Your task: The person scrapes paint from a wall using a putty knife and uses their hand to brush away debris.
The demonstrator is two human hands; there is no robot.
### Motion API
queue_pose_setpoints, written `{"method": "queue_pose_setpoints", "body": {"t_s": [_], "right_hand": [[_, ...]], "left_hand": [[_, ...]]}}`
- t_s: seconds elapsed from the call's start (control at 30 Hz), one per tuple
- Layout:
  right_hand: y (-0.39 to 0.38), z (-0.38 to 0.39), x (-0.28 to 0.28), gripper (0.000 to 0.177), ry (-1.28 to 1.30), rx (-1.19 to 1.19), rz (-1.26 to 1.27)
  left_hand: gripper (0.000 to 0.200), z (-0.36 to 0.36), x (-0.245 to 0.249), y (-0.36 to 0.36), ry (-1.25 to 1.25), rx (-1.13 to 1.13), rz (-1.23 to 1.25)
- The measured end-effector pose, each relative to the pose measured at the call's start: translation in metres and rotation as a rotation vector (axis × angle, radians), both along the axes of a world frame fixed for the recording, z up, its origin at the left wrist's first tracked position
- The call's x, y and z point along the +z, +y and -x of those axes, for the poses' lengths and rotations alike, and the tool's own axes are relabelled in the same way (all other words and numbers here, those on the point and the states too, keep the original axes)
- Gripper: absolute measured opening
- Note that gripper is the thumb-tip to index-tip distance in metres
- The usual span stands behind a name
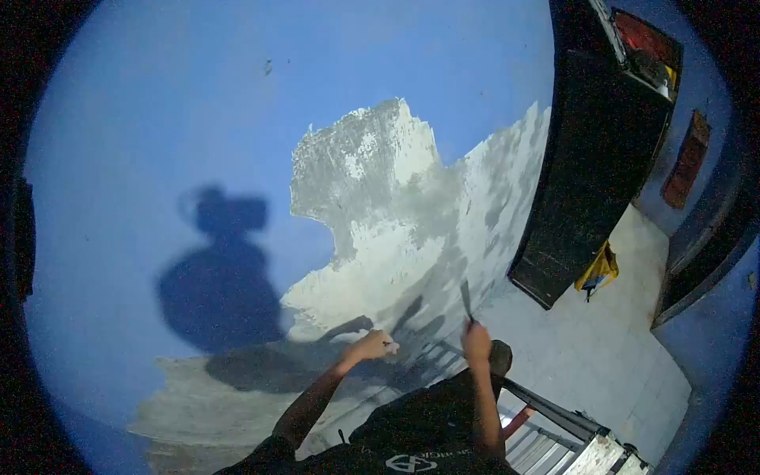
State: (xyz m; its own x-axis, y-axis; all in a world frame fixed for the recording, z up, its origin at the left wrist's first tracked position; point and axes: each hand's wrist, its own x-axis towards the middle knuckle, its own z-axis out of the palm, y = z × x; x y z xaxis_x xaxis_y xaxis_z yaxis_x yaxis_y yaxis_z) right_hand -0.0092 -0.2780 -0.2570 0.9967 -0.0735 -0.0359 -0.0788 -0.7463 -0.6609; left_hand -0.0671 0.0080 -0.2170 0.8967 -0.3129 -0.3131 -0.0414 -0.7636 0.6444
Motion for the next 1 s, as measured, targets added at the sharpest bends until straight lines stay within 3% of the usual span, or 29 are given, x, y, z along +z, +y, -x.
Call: {"method": "queue_pose_setpoints", "body": {"t_s": [0.03, 0.07, 0.1, 0.13, 0.17, 0.2, 0.23, 0.27, 0.33, 0.37, 0.4, 0.47, 0.5, 0.53, 0.57, 0.6, 0.67, 0.73, 0.77, 0.8, 0.83, 0.87, 0.9, 0.97, 1.0], "right_hand": [[-0.021, 0.005, -0.025, 0.049, 0.033, 0.008, 0.08], [-0.036, 0.011, -0.044, 0.051, 0.06, -0.008, -0.015], [-0.046, 0.015, -0.067, 0.051, 0.112, -0.053, 0.005], [-0.052, 0.023, -0.09, 0.049, 0.155, -0.109, 0.0], [-0.052, 0.033, -0.112, 0.049, 0.172, -0.1, -0.003], [-0.053, 0.042, -0.133, 0.048, 0.141, -0.117, 0.018], [-0.055, 0.047, -0.143, 0.047, 0.106, -0.134, 0.042], [-0.055, 0.037, -0.136, 0.045, 0.25, -0.079, -0.011], [-0.048, 0.022, -0.128, 0.045, 0.288, -0.016, -0.003], [-0.05, 0.026, -0.128, 0.044, 0.325, 0.053, 0.014], [-0.054, 0.028, -0.135, 0.044, 0.347, 0.068, 0.028], [-0.055, 0.02, -0.154, 0.044, 0.31, 0.064, 0.151], [-0.058, 0.022, -0.155, 0.044, 0.308, 0.085, 0.154], [-0.062, 0.024, -0.155, 0.043, 0.268, 0.041, 0.125], [-0.065, 0.026, -0.153, 0.043, 0.229, -0.016, 0.088], [-0.072, 0.032, -0.147, 0.043, 0.206, -0.021, 0.007], [-0.077, 0.036, -0.147, 0.043, 0.124, -0.085, 0.015], [-0.091, 0.043, -0.152, 0.047, 0.048, -0.099, -0.056], [-0.091, 0.041, -0.115, 0.047, 0.153, -0.064, -0.169], [-0.095, 0.038, -0.138, 0.05, 0.091, -0.065, -0.167], [-0.098, 0.034, -0.16, 0.053, 0.025, -0.068, -0.165], [-0.1, 0.036, -0.161, 0.053, 0.038, -0.064, -0.162], [-0.099, 0.032, -0.159, 0.052, 0.088, -0.076, -0.144], [-0.096, 0.022, -0.156, 0.052, 0.144, -0.088, -0.129], [-0.095, 0.018, -0.157, 0.051, 0.15, -0.136, -0.151]], "left_hand": [[0.022, 0.007, 0.017, -0.004, -0.17, 0.029, -0.004], [0.026, 0.01, 0.028, -0.001, -0.337, 0.055, -0.014], [0.037, -0.003, 0.036, 0.006, -0.582, 0.106, -0.14], [0.045, -0.014, 0.102, 0.004, -0.561, 0.105, -0.366], [0.048, -0.027, 0.183, -0.014, -0.802, 0.174, -0.234], [0.049, -0.043, 0.232, -0.011, -1.147, 0.139, -0.613], [0.049, -0.054, 0.277, -0.014, -1.332, 0.283, -0.587], [0.056, -0.062, 0.313, -0.019, -1.402, 0.395, -0.606], [0.053, -0.088, 0.348, -0.02, -1.469, 0.582, -0.891], [0.053, -0.099, 0.337, -0.019, -1.446, 0.578, -0.895], [0.057, -0.113, 0.304, -0.016, -1.364, 0.406, -1.054], [0.064, -0.137, 0.22, -0.007, -1.175, 0.066, -1.348], [0.064, -0.122, 0.157, -0.012, -0.988, -0.157, -1.282], [0.05, -0.106, 0.118, -0.025, -0.221, -0.267, -0.846], [0.041, -0.084, 0.109, -0.047, 0.328, -0.154, -0.145], [0.04, -0.061, 0.039, -0.046, 0.397, -0.044, 0.302], [0.051, -0.021, 0.044, -0.082, -0.283, -0.074, 0.164], [0.06, -0.03, 0.076, -0.087, -0.699, -0.01, -0.11], [0.057, -0.04, 0.12, -0.081, -0.83, 0.083, -0.116], [0.058, -0.047, 0.16, -0.074, -1.103, 0.269, -0.32], [0.055, -0.054, 0.195, -0.063, -1.162, 0.502, -0.126], [0.06, -0.06, 0.212, -0.042, -1.255, 0.635, -0.484], [0.06, -0.068, 0.224, -0.028, -1.497, 0.799, -0.624], [0.058, -0.071, 0.22, -0.018, -1.484, 0.86, -0.665], [0.057, -0.07, 0.196, -0.013, -1.318, 0.771, -0.773]]}}
